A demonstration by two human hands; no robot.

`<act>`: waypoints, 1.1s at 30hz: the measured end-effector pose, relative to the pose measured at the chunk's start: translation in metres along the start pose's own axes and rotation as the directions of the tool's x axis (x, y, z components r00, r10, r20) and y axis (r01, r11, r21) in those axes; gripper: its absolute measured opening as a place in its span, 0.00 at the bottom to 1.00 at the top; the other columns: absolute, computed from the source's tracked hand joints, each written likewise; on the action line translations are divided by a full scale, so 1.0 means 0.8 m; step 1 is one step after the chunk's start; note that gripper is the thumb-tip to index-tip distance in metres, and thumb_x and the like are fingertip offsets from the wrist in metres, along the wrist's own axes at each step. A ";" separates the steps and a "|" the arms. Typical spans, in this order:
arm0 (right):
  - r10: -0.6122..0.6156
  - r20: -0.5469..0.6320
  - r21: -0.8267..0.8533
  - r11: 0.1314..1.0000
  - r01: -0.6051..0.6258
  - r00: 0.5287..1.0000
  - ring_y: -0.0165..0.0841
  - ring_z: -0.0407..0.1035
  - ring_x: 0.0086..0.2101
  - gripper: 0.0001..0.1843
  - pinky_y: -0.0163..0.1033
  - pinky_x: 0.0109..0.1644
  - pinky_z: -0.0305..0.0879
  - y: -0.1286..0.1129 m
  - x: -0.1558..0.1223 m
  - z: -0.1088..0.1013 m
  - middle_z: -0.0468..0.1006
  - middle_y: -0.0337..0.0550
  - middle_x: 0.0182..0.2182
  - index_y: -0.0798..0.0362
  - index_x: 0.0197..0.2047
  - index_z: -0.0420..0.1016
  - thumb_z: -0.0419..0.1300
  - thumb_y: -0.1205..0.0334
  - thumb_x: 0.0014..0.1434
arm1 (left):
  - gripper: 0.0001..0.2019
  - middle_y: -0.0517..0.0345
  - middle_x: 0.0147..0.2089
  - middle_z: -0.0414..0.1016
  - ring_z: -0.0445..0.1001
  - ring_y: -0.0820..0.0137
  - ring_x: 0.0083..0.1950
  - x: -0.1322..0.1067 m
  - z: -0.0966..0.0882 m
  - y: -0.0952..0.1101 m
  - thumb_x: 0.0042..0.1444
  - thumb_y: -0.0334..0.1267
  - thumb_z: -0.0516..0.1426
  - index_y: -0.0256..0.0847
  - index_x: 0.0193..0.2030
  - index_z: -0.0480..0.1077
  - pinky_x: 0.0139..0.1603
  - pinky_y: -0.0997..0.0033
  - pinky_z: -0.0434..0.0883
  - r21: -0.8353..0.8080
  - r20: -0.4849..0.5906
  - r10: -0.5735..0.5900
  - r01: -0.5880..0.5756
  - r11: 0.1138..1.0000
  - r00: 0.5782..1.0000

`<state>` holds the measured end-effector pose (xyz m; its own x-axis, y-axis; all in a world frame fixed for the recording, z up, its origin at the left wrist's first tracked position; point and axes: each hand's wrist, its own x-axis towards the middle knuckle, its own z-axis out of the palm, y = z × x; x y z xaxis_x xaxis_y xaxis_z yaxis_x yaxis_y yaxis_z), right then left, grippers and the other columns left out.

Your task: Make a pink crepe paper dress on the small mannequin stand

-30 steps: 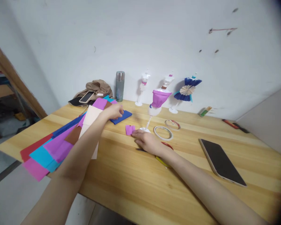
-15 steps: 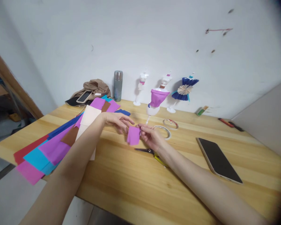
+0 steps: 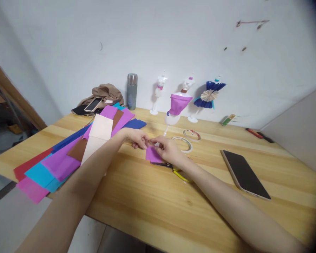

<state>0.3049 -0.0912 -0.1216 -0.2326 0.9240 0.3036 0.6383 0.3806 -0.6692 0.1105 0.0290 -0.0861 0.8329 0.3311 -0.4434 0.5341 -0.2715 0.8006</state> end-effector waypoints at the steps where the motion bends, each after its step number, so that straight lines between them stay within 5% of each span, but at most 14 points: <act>1: -0.054 0.061 -0.124 0.990 0.061 0.997 0.41 0.78 0.44 0.23 0.44 0.51 0.71 -0.001 -0.001 -0.003 0.84 0.51 0.46 0.52 0.50 0.85 0.58 0.76 0.54 | 0.16 0.65 0.24 0.72 0.70 0.75 0.22 0.001 0.002 0.000 0.43 0.40 0.70 0.39 0.38 0.75 0.22 0.76 0.66 -0.004 -0.013 0.001 -0.001 1.000 1.000; 5: -0.023 0.208 -0.341 0.935 0.095 0.978 0.41 0.78 0.45 0.29 0.42 0.51 0.70 -0.003 -0.004 -0.005 0.83 0.52 0.49 0.50 0.58 0.82 0.56 0.77 0.57 | 0.13 0.64 0.23 0.73 0.72 0.73 0.22 0.007 0.004 -0.005 0.47 0.40 0.68 0.39 0.35 0.71 0.23 0.75 0.68 -0.018 -0.056 -0.017 0.016 1.000 0.998; 9: 0.004 0.146 -0.356 0.933 0.049 0.989 0.40 0.76 0.41 0.26 0.41 0.49 0.69 -0.001 -0.002 0.000 0.83 0.52 0.44 0.51 0.55 0.84 0.56 0.77 0.58 | 0.14 0.62 0.24 0.75 0.75 0.71 0.24 0.007 0.002 -0.009 0.49 0.45 0.68 0.40 0.36 0.71 0.24 0.74 0.71 -0.035 -0.071 -0.014 0.011 0.999 0.997; 15: 0.030 -0.052 -0.063 0.997 -0.034 0.998 0.38 0.70 0.34 0.14 0.43 0.44 0.66 -0.003 0.002 -0.001 0.81 0.47 0.32 0.51 0.35 0.86 0.60 0.75 0.53 | 0.19 0.58 0.27 0.78 0.76 0.72 0.25 -0.001 0.000 -0.007 0.49 0.54 0.69 0.39 0.33 0.74 0.26 0.75 0.72 -0.057 -0.023 0.032 -0.033 0.998 0.999; 21: 0.106 -0.089 0.178 0.980 -0.089 0.990 0.33 0.68 0.28 0.07 0.38 0.33 0.64 -0.020 0.007 -0.011 0.81 0.41 0.27 0.50 0.33 0.84 0.64 0.67 0.53 | 0.09 0.54 0.28 0.82 0.80 0.68 0.28 -0.002 -0.001 0.011 0.51 0.42 0.65 0.39 0.35 0.77 0.31 0.73 0.76 -0.053 -0.062 -0.129 0.126 0.991 0.990; 23: 0.185 -0.052 0.378 0.913 -0.152 0.981 0.29 0.64 0.23 0.04 0.36 0.28 0.59 -0.030 0.006 -0.022 0.78 0.39 0.24 0.51 0.32 0.83 0.67 0.62 0.51 | 0.07 0.54 0.29 0.81 0.81 0.65 0.29 -0.003 0.002 0.019 0.49 0.37 0.64 0.39 0.36 0.78 0.30 0.71 0.76 -0.042 -0.118 -0.173 0.169 0.985 0.978; 27: 0.302 0.027 0.743 0.631 -0.222 0.953 0.23 0.51 0.17 0.12 0.33 0.21 0.44 -0.049 0.006 -0.043 0.66 0.31 0.15 0.53 0.30 0.81 0.73 0.57 0.43 | 0.07 0.57 0.27 0.79 0.80 0.67 0.27 -0.013 0.025 0.032 0.50 0.33 0.63 0.39 0.38 0.74 0.30 0.71 0.77 -0.054 -0.240 -0.160 0.152 0.987 0.958; 33: 0.415 -0.097 0.857 0.497 -0.137 0.905 0.22 0.50 0.16 0.14 0.33 0.20 0.41 -0.057 0.006 -0.033 0.64 0.29 0.13 0.52 0.28 0.76 0.73 0.57 0.38 | 0.16 0.58 0.27 0.77 0.79 0.68 0.29 -0.041 0.085 0.061 0.49 0.35 0.68 0.36 0.44 0.73 0.30 0.71 0.78 -0.235 -0.440 -0.050 -0.061 0.970 0.897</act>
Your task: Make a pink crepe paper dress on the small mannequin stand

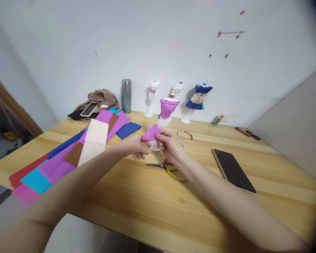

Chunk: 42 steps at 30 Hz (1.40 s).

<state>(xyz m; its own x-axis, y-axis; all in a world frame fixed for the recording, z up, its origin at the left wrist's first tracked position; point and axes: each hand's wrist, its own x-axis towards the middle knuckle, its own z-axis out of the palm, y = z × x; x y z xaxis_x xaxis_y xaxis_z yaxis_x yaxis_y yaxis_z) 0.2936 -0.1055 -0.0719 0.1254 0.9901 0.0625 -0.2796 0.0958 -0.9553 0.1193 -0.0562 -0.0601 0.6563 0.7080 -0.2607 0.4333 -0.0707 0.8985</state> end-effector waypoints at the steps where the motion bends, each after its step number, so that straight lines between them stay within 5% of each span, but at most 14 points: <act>1: 0.007 -0.019 0.001 1.000 -0.007 1.000 0.23 0.51 0.16 0.15 0.33 0.20 0.43 0.003 -0.002 0.001 0.65 0.29 0.13 0.52 0.28 0.76 0.73 0.57 0.37 | 0.17 0.59 0.27 0.77 0.79 0.68 0.29 -0.005 0.007 0.004 0.49 0.37 0.69 0.36 0.45 0.74 0.30 0.72 0.77 -0.031 -0.019 0.019 -0.019 0.999 1.000; 5: -0.009 -0.097 -0.007 1.000 0.008 0.995 0.24 0.53 0.18 0.15 0.33 0.22 0.45 0.006 -0.013 -0.007 0.65 0.30 0.14 0.52 0.29 0.76 0.72 0.56 0.38 | 0.19 0.56 0.35 0.80 0.78 0.72 0.31 -0.004 0.030 0.016 0.52 0.41 0.70 0.37 0.49 0.76 0.30 0.76 0.75 -0.227 -0.101 0.095 -0.116 0.967 0.990; 9: -0.073 -0.134 -0.052 0.996 0.067 0.988 0.24 0.51 0.19 0.15 0.34 0.22 0.45 0.002 -0.024 -0.024 0.66 0.31 0.17 0.51 0.29 0.75 0.72 0.54 0.39 | 0.09 0.55 0.34 0.80 0.76 0.75 0.30 0.012 0.047 0.022 0.57 0.36 0.67 0.34 0.42 0.77 0.29 0.78 0.72 -0.378 -0.223 0.105 -0.186 0.907 0.969; 14: -0.068 -0.087 -0.169 0.984 0.053 0.994 0.30 0.64 0.25 0.23 0.35 0.24 0.56 0.013 -0.037 -0.044 0.74 0.37 0.30 0.49 0.44 0.79 0.72 0.47 0.47 | 0.05 0.59 0.25 0.76 0.74 0.76 0.27 0.018 0.055 0.024 0.61 0.32 0.64 0.33 0.33 0.77 0.29 0.78 0.71 -0.356 -0.254 0.074 -0.165 0.920 0.964; 18: 0.023 -0.070 -0.072 0.997 -0.028 0.997 0.31 0.67 0.26 0.35 0.35 0.26 0.59 0.033 -0.043 -0.051 0.75 0.36 0.31 0.48 0.57 0.75 0.73 0.45 0.48 | 0.07 0.61 0.21 0.74 0.71 0.77 0.23 0.018 0.058 0.014 0.59 0.29 0.63 0.33 0.29 0.77 0.26 0.80 0.69 -0.281 -0.184 0.013 -0.065 0.958 0.983; 23: -0.021 -0.099 -0.039 0.999 0.017 0.995 0.27 0.63 0.21 0.29 0.34 0.23 0.55 0.045 -0.040 -0.051 0.75 0.33 0.26 0.50 0.48 0.77 0.76 0.52 0.44 | 0.07 0.62 0.19 0.73 0.69 0.78 0.20 0.021 0.061 -0.002 0.57 0.32 0.66 0.34 0.29 0.76 0.25 0.80 0.69 -0.240 -0.131 -0.010 -0.022 0.970 0.991; 30: -0.032 -0.130 -0.103 0.995 0.018 0.991 0.29 0.64 0.18 0.20 0.35 0.21 0.58 0.044 -0.042 -0.053 0.73 0.33 0.19 0.48 0.32 0.71 0.76 0.50 0.46 | 0.05 0.57 0.25 0.79 0.77 0.74 0.27 0.017 0.059 -0.015 0.55 0.32 0.68 0.33 0.35 0.78 0.29 0.78 0.72 -0.415 -0.136 -0.011 -0.046 0.909 0.991; 42: -0.028 -0.111 -0.157 0.988 0.011 0.993 0.25 0.63 0.17 0.22 0.30 0.20 0.56 0.052 -0.046 -0.053 0.73 0.33 0.16 0.50 0.28 0.69 0.77 0.47 0.47 | 0.13 0.64 0.17 0.70 0.67 0.78 0.19 0.005 0.067 0.003 0.64 0.27 0.61 0.34 0.27 0.72 0.22 0.78 0.63 -0.316 -0.178 -0.090 0.030 0.948 0.980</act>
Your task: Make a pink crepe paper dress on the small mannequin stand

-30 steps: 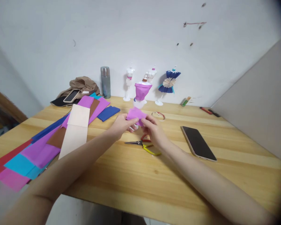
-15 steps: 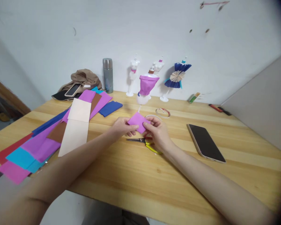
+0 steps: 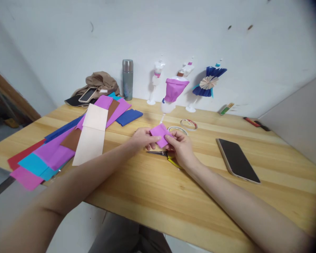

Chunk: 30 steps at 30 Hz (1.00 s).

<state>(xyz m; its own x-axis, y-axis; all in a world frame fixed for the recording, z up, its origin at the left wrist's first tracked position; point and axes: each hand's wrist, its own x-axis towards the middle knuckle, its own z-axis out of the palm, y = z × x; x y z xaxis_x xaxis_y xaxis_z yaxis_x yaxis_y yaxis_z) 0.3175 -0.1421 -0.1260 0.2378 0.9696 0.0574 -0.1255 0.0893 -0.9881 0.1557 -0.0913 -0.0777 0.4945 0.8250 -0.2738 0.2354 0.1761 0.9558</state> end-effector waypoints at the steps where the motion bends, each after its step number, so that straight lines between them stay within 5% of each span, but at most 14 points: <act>1: -0.004 0.004 0.009 1.000 0.004 1.000 0.25 0.63 0.17 0.22 0.30 0.20 0.56 0.000 0.000 0.000 0.73 0.33 0.16 0.49 0.28 0.69 0.76 0.47 0.47 | 0.13 0.64 0.17 0.69 0.66 0.79 0.18 0.001 0.000 -0.001 0.64 0.27 0.61 0.34 0.27 0.72 0.22 0.79 0.62 -0.005 0.000 0.000 0.000 1.000 1.000; 16: -0.027 0.024 0.031 0.999 0.027 0.999 0.25 0.61 0.17 0.21 0.30 0.20 0.57 0.003 -0.002 0.008 0.71 0.31 0.17 0.49 0.27 0.69 0.76 0.50 0.43 | 0.12 0.67 0.15 0.65 0.62 0.79 0.17 0.005 -0.003 -0.007 0.57 0.20 0.58 0.36 0.25 0.72 0.20 0.80 0.59 0.106 0.015 0.012 -0.014 0.994 1.000; 21: -0.026 0.035 0.069 0.997 0.023 0.999 0.25 0.60 0.16 0.19 0.31 0.20 0.55 0.003 -0.003 0.009 0.70 0.30 0.16 0.49 0.29 0.70 0.74 0.51 0.45 | 0.09 0.65 0.18 0.72 0.67 0.79 0.19 0.000 -0.004 0.001 0.61 0.22 0.56 0.33 0.33 0.75 0.22 0.81 0.63 0.071 0.003 -0.018 0.017 0.997 1.000; 30: -0.006 0.071 0.143 0.990 -0.004 0.997 0.26 0.63 0.16 0.17 0.32 0.19 0.56 0.010 0.003 0.003 0.72 0.31 0.17 0.51 0.32 0.73 0.75 0.53 0.47 | 0.10 0.63 0.15 0.71 0.69 0.78 0.16 0.005 -0.011 0.000 0.64 0.24 0.58 0.35 0.30 0.73 0.20 0.82 0.64 0.046 0.055 0.072 -0.074 0.996 0.996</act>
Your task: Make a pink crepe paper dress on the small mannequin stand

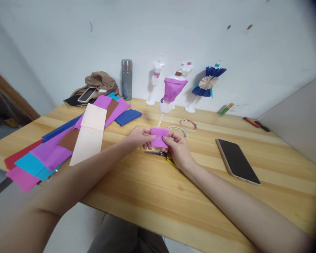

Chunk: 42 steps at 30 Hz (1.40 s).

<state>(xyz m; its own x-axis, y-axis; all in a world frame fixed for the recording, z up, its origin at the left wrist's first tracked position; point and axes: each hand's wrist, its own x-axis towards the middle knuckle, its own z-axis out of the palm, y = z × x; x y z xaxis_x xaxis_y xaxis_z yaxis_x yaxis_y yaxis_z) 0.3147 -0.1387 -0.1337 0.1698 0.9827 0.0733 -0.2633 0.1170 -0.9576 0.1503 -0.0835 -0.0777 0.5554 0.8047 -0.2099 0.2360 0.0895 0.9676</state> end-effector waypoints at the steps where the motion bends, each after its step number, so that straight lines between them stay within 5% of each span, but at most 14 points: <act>1: 0.003 0.008 0.019 1.000 -0.003 1.000 0.26 0.64 0.16 0.17 0.32 0.19 0.57 0.000 0.000 -0.001 0.73 0.32 0.17 0.51 0.32 0.73 0.75 0.53 0.47 | 0.10 0.63 0.15 0.71 0.69 0.78 0.16 0.001 -0.001 -0.001 0.64 0.24 0.58 0.35 0.30 0.73 0.20 0.82 0.64 0.001 -0.002 0.000 0.000 1.000 1.000; 10: 0.017 0.050 0.065 0.998 -0.020 0.999 0.26 0.64 0.16 0.16 0.32 0.20 0.59 -0.002 0.001 0.000 0.73 0.32 0.18 0.51 0.34 0.77 0.75 0.55 0.46 | 0.06 0.68 0.13 0.65 0.60 0.80 0.14 0.000 -0.005 -0.006 0.62 0.28 0.59 0.33 0.37 0.78 0.17 0.83 0.54 0.063 -0.016 0.055 -0.054 0.997 0.998; 23: 0.015 0.011 0.024 1.000 -0.015 1.000 0.26 0.59 0.17 0.16 0.33 0.21 0.52 -0.001 0.000 -0.001 0.73 0.33 0.17 0.51 0.30 0.76 0.75 0.53 0.45 | 0.19 0.66 0.12 0.64 0.60 0.81 0.14 -0.001 -0.002 0.003 0.64 0.26 0.57 0.38 0.20 0.65 0.17 0.83 0.56 0.139 -0.095 0.001 0.012 0.990 0.995; 42: -0.023 -0.007 0.044 0.999 0.023 1.000 0.25 0.58 0.16 0.16 0.32 0.21 0.53 -0.006 -0.003 0.003 0.71 0.31 0.15 0.50 0.32 0.75 0.75 0.54 0.45 | 0.13 0.66 0.14 0.66 0.60 0.81 0.15 0.002 -0.006 -0.007 0.63 0.27 0.58 0.37 0.26 0.68 0.18 0.81 0.53 -0.065 -0.052 0.024 -0.027 0.997 0.998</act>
<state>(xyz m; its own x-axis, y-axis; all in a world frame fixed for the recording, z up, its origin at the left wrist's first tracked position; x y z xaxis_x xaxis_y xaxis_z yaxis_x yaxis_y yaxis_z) 0.3131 -0.1411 -0.1287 0.1827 0.9787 0.0932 -0.3011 0.1459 -0.9424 0.1462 -0.0797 -0.0831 0.5188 0.8360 -0.1790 0.1680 0.1056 0.9801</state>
